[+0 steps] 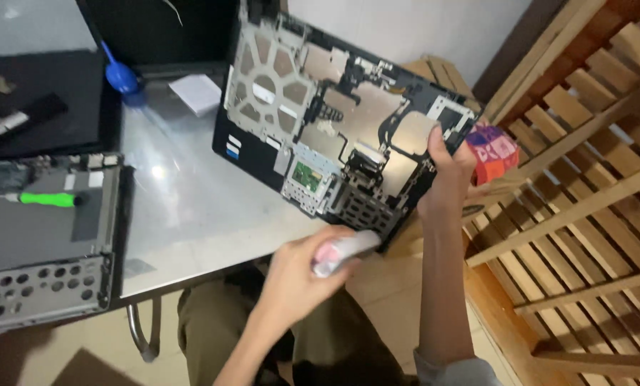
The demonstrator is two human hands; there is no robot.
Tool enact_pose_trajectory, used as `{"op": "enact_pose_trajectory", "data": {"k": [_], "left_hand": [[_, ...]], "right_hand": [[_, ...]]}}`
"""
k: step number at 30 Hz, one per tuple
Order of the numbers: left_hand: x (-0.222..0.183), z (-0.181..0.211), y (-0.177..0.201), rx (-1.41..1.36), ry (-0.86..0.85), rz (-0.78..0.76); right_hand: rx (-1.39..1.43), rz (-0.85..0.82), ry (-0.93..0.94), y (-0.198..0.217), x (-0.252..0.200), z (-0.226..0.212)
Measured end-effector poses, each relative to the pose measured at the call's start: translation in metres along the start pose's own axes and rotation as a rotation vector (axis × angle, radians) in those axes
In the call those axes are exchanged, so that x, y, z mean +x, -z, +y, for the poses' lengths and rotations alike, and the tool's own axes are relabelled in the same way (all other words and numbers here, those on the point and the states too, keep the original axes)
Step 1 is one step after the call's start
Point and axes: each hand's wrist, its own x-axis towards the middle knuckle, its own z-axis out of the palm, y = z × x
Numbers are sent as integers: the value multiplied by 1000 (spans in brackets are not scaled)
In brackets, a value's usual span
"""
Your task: Cleaning the internal chassis, keyboard, and screen of a disassembled laptop using an electric air duster.
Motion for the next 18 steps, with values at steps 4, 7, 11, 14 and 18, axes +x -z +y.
{"op": "enact_pose_trajectory", "data": {"k": [4,7,11,14,18], "left_hand": [[13,-32,20,-43,152,103],[21,-23,23,-102,134,479],[6,8,-13,-35,18,511],[4,19,-17,-94,-26,348],[30,-26,25,-273,-37,491]], "right_hand": [[-19,43,-5,-3,-8,-7],[1,-32,-23,-7,-11,-11],[8,-50,17,-8,-13,-8],[-8,-61,20,-4,-14,-7],[-8,-125,5,3,-11,-14]]}}
